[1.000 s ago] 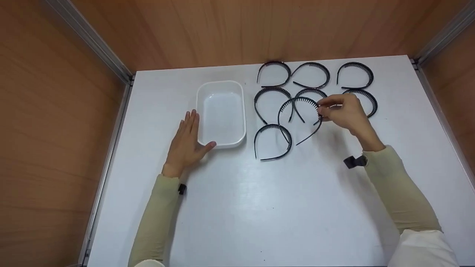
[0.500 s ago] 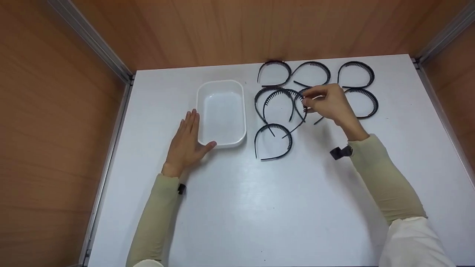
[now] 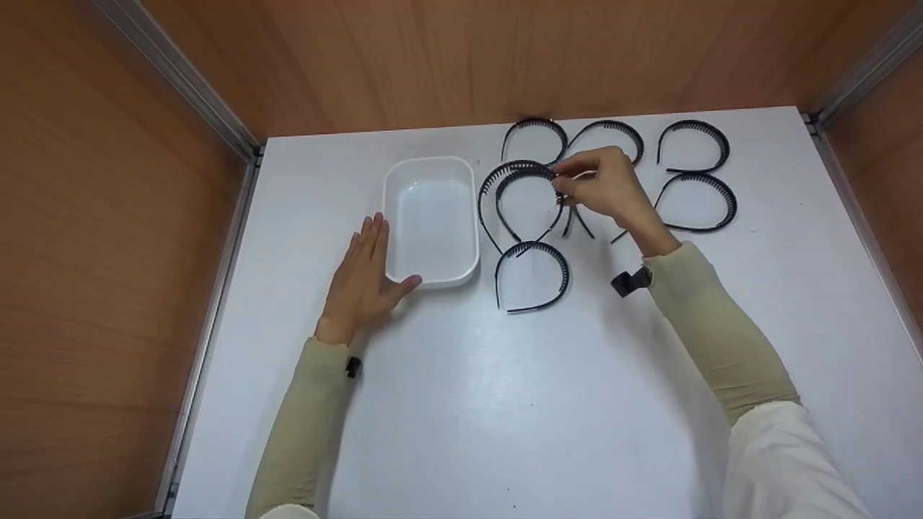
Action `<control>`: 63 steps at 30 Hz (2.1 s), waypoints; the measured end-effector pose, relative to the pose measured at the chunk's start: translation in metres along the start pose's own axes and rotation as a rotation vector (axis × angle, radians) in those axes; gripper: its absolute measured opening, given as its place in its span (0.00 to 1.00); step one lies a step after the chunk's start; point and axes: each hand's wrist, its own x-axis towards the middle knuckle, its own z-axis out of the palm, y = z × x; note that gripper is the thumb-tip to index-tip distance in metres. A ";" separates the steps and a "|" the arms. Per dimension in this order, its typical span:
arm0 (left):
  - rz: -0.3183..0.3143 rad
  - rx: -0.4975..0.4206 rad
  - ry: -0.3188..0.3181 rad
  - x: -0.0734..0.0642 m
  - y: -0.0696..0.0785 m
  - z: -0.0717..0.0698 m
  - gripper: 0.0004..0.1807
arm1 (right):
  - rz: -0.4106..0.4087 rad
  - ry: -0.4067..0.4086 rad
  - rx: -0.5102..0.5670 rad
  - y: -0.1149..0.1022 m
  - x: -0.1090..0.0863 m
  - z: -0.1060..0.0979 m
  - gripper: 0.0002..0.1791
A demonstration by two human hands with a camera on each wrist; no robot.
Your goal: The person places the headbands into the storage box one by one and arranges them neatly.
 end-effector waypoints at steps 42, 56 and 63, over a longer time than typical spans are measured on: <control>-0.039 0.037 -0.046 0.003 0.004 -0.003 0.64 | -0.070 -0.078 -0.054 -0.026 0.057 0.107 0.11; -0.050 0.021 -0.045 -0.002 0.002 -0.003 0.64 | -0.085 -0.073 -0.131 -0.005 0.067 0.139 0.10; -0.053 0.027 -0.057 0.000 0.004 -0.004 0.64 | -0.066 -0.079 -0.162 -0.004 0.068 0.142 0.11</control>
